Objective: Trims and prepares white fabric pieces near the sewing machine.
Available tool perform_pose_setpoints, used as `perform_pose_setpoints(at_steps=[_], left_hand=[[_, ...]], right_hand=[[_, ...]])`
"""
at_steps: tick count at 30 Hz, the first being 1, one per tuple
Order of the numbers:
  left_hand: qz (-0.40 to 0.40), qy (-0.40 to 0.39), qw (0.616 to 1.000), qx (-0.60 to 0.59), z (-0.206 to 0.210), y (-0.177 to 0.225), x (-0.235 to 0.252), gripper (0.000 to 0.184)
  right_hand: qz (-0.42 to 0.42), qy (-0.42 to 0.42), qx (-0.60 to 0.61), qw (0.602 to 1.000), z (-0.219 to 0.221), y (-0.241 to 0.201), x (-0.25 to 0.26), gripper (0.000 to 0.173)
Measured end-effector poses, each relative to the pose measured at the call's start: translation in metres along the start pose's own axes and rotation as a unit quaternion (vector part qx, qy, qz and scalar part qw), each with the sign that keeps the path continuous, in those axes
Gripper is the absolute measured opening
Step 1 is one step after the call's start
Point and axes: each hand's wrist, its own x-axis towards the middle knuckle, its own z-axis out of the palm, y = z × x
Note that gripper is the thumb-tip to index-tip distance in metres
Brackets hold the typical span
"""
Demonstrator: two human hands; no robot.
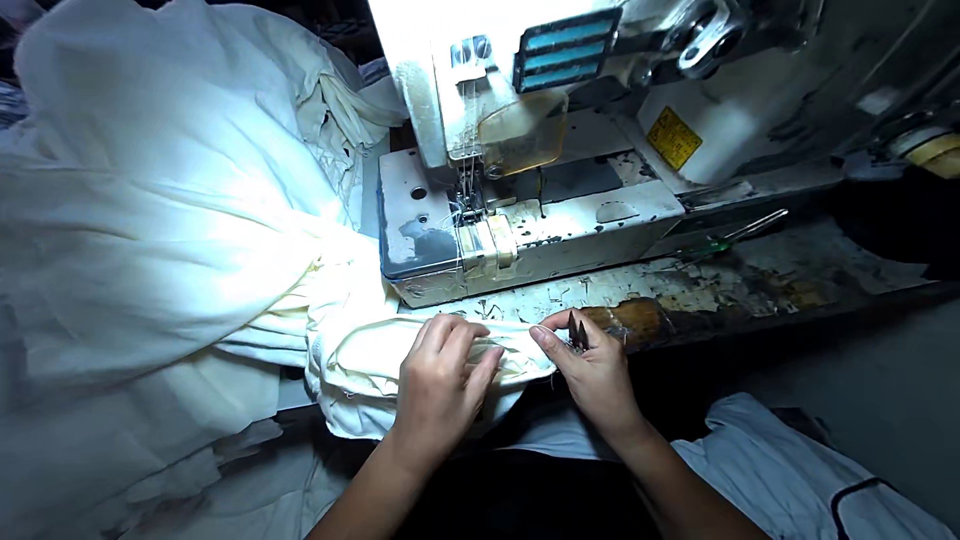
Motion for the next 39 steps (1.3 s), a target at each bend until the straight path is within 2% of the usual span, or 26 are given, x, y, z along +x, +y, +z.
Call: perform_pose_setpoints(at_steps=[4, 6, 9, 10, 13, 14, 19, 25, 28, 30, 32, 33, 35, 37, 39], left_hand=[[0.020, -0.015, 0.999, 0.028, 0.032, -0.010, 0.013, 0.017], [-0.024, 0.004, 0.997, -0.072, 0.033, -0.016, 0.011, 0.019], [-0.153, 0.043, 0.954, -0.255, 0.013, -0.014, 0.013, 0.012], [-0.181, 0.046, 0.938, -0.292, 0.007, -0.012, 0.014, 0.009], [-0.218, 0.034, 0.905, -0.364, 0.000, -0.010, 0.013, 0.007], [-0.223, 0.029, 0.896, -0.384, 0.000, -0.010, 0.013, 0.008], [-0.213, 0.026, 0.883, -0.418, -0.002, -0.009, 0.014, 0.008], [-0.195, 0.018, 0.896, -0.399, -0.008, -0.004, 0.014, 0.007], [-0.121, 0.039, 0.936, -0.328, -0.051, -0.008, 0.012, 0.009], [-0.067, 0.092, 0.980, -0.164, -0.097, -0.018, 0.009, 0.009], [-0.040, 0.087, 0.994, 0.048, -0.132, -0.025, 0.009, 0.037], [-0.030, 0.053, 0.992, 0.114, -0.138, -0.022, 0.011, 0.050], [-0.008, -0.021, 0.984, 0.178, -0.124, -0.018, 0.016, 0.055], [-0.019, -0.087, 0.974, 0.211, -0.100, -0.028, 0.021, 0.049], [-0.043, -0.128, 0.962, 0.236, -0.086, -0.041, 0.026, 0.035]], right_hand=[[0.018, -0.008, 0.007, 1.000, 0.000, -0.003, 0.004, 0.016], [0.033, -0.015, 0.015, 0.999, -0.003, -0.003, 0.004, 0.015], [0.044, -0.038, -0.024, 0.998, -0.009, -0.004, 0.004, 0.017], [0.031, -0.048, -0.071, 0.996, -0.010, -0.004, 0.003, 0.024], [-0.051, -0.085, -0.218, 0.971, -0.018, -0.014, 0.003, 0.061], [-0.084, -0.085, -0.244, 0.962, -0.020, -0.019, 0.004, 0.063], [-0.183, -0.119, -0.236, 0.947, -0.012, -0.033, 0.011, 0.038], [-0.171, -0.134, -0.198, 0.956, 0.008, -0.024, 0.024, 0.032], [-0.145, -0.098, -0.200, 0.964, -0.012, -0.019, 0.018, 0.031], [-0.094, -0.090, -0.221, 0.967, -0.034, -0.018, 0.010, 0.038], [-0.039, -0.110, -0.224, 0.968, -0.049, -0.017, 0.000, 0.057], [-0.021, -0.120, -0.217, 0.969, -0.050, -0.016, -0.007, 0.061], [-0.001, -0.146, -0.212, 0.966, -0.041, -0.014, -0.020, 0.057], [-0.016, -0.134, -0.223, 0.966, -0.025, -0.009, -0.030, 0.044], [-0.038, -0.104, -0.235, 0.966, -0.015, -0.005, -0.031, 0.030]])
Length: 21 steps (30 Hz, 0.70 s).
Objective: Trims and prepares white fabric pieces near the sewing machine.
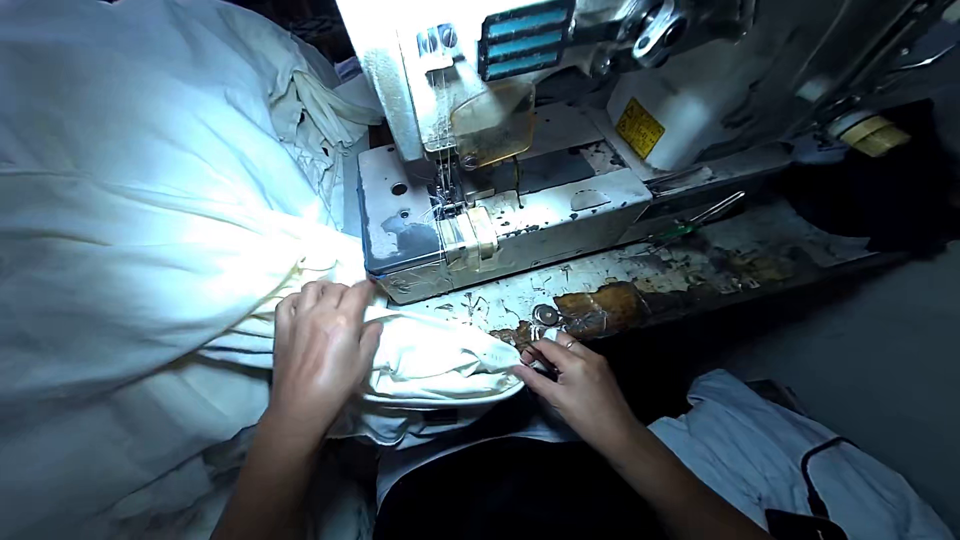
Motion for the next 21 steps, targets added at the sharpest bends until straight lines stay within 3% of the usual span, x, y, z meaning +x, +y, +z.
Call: perform_pose_setpoints(at_steps=[2, 5, 11, 13, 16, 18, 21], left_hand=[[0.002, -0.030, 0.999, 0.037, 0.002, -0.005, 0.002, 0.021], [0.016, -0.021, 0.999, 0.022, -0.005, -0.010, -0.004, 0.016], [-0.020, 0.179, 0.967, -0.182, -0.037, -0.011, -0.003, 0.020], [0.000, 0.268, 0.944, -0.193, -0.041, -0.015, 0.001, 0.019], [0.078, 0.388, 0.913, -0.100, -0.019, -0.032, 0.004, 0.001], [0.078, 0.343, 0.934, -0.060, 0.006, -0.043, -0.010, 0.013], [0.012, 0.119, 0.993, -0.008, 0.030, -0.057, -0.035, 0.017]], right_hand=[[-0.014, 0.032, -0.012, 0.999, 0.003, 0.000, 0.003, 0.030], [-0.038, 0.033, -0.034, 0.998, 0.003, -0.001, 0.005, 0.052], [-0.115, 0.049, 0.035, 0.992, 0.018, -0.002, 0.005, 0.020], [-0.123, 0.112, 0.079, 0.983, 0.018, -0.002, 0.014, 0.014], [-0.172, 0.278, 0.032, 0.945, 0.016, 0.000, 0.035, 0.012], [-0.205, 0.299, -0.015, 0.932, 0.020, 0.010, 0.037, 0.010], [-0.247, 0.204, -0.027, 0.947, 0.032, 0.022, 0.018, 0.014]])
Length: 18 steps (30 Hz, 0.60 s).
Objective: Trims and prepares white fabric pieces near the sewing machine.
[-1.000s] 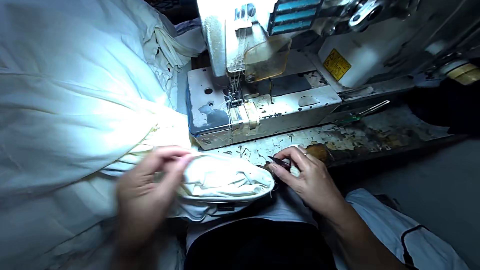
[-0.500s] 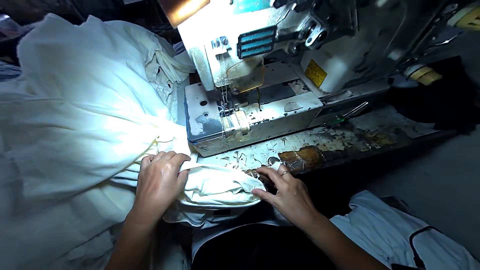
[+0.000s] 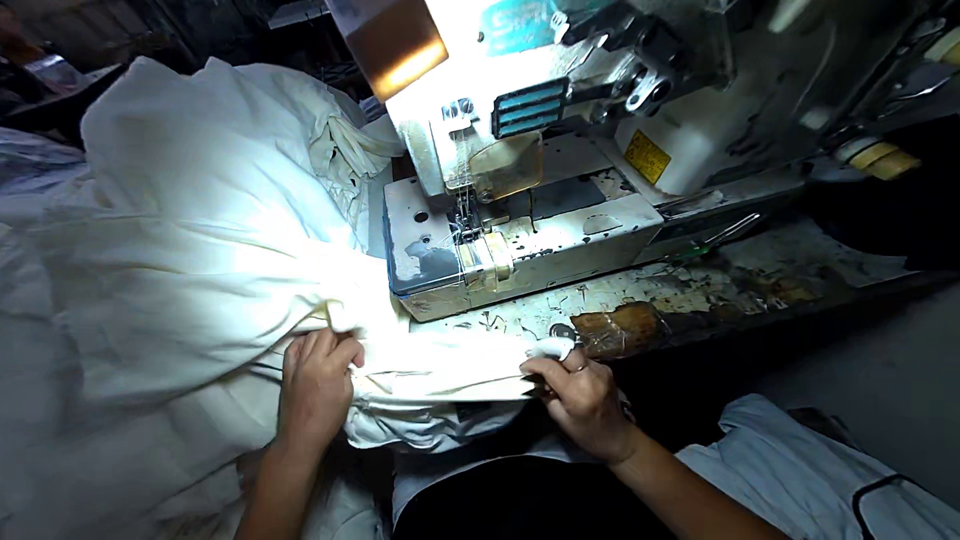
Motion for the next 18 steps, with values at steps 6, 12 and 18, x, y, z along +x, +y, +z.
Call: perform_pose_setpoints(at_steps=[6, 12, 18], left_hand=[[0.022, -0.028, 0.994, -0.101, -0.047, 0.068, -0.002, 0.031], [0.021, -0.035, 0.987, -0.153, 0.035, 0.119, 0.014, 0.030], [-0.067, -0.040, 0.941, -0.328, 0.058, 0.117, 0.013, 0.022]], right_hand=[[0.036, -0.054, 0.076, 0.995, -0.007, -0.010, -0.012, 0.028], [0.032, -0.043, 0.080, 0.995, -0.013, -0.017, -0.016, 0.019], [0.065, -0.129, 0.049, 0.988, -0.013, -0.020, -0.020, 0.022]])
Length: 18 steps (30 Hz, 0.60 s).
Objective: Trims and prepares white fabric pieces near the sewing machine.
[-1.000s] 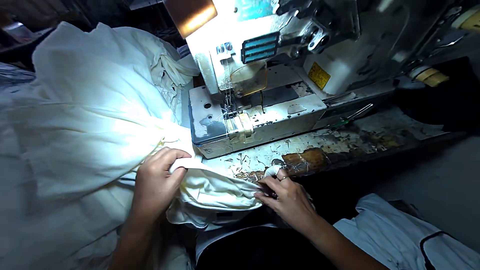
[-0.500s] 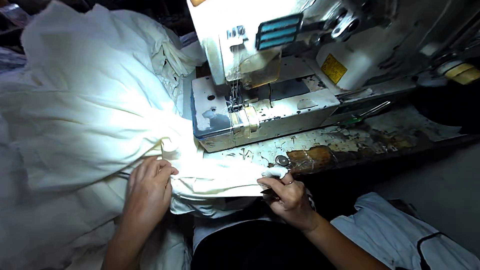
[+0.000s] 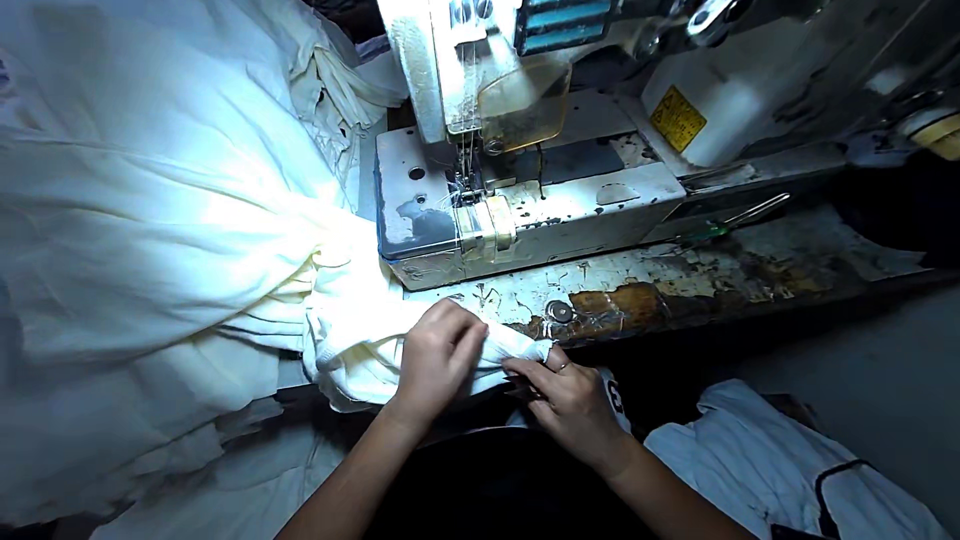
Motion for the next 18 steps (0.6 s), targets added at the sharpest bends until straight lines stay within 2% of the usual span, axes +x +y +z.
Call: perform_pose_setpoints(at_steps=[3, 4, 6, 8, 10, 13, 18], left_hand=[[-0.126, 0.046, 0.965, -0.225, -0.019, 0.005, 0.002, 0.012], [-0.139, 0.051, 0.955, -0.257, -0.021, 0.007, 0.001, 0.011], [-0.141, 0.055, 0.945, -0.290, -0.022, 0.008, -0.002, 0.010], [-0.129, 0.065, 0.941, -0.305, -0.022, 0.007, -0.003, 0.010], [-0.120, 0.067, 0.938, -0.319, -0.023, 0.007, -0.003, 0.010], [-0.106, 0.063, 0.934, -0.336, -0.024, 0.007, -0.003, 0.009], [-0.092, 0.050, 0.932, -0.346, -0.028, 0.011, -0.006, 0.008]], right_hand=[[0.030, -0.044, 0.042, 0.998, -0.003, -0.001, 0.000, 0.022], [0.036, -0.060, 0.058, 0.996, -0.007, -0.001, 0.001, 0.030], [0.044, -0.074, 0.084, 0.993, -0.017, -0.005, 0.006, 0.059], [0.037, -0.054, 0.073, 0.995, -0.023, -0.011, 0.013, 0.067], [0.026, -0.019, 0.029, 0.999, -0.023, -0.017, 0.020, 0.059], [0.011, 0.011, -0.035, 0.999, -0.010, -0.025, 0.029, 0.035], [0.026, 0.023, -0.058, 0.998, 0.012, -0.033, 0.042, 0.033]])
